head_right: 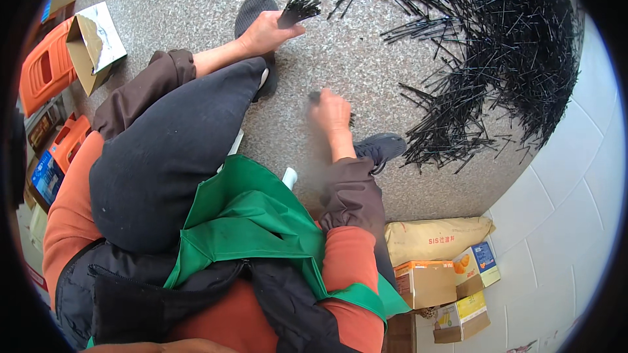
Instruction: Sorting a large pile of black plastic zip ties on the floor and placing them into cardboard boxes.
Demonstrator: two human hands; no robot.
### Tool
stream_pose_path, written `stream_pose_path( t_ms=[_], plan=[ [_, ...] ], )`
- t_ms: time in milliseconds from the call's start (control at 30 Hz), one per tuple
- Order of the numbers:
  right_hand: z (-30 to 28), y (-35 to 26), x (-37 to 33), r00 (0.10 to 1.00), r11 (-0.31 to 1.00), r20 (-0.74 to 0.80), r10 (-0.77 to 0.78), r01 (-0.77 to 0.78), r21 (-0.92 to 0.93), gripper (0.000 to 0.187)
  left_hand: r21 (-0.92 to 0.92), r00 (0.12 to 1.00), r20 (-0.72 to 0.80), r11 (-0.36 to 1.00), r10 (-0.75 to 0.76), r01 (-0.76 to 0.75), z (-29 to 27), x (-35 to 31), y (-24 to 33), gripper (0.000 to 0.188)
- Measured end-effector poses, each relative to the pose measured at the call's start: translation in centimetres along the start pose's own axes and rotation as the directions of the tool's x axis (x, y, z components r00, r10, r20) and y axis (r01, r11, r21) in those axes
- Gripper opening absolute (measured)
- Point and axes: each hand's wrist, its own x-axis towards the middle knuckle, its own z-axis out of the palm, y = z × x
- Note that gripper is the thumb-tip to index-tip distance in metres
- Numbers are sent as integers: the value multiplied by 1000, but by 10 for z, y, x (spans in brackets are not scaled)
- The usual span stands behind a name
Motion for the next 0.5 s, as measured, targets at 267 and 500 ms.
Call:
stream_pose_path(
  t_ms=[267,500],
  plan=[
    [-121,102,76,548,686,-455,702,-347,640,45,28,993,-48,993,112,-111,1,1,9,30],
    [-166,98,125,470,579,-339,815,-674,458,61,-60,996,-24,995,81,-82,-1,-2,11,30]
  ],
)
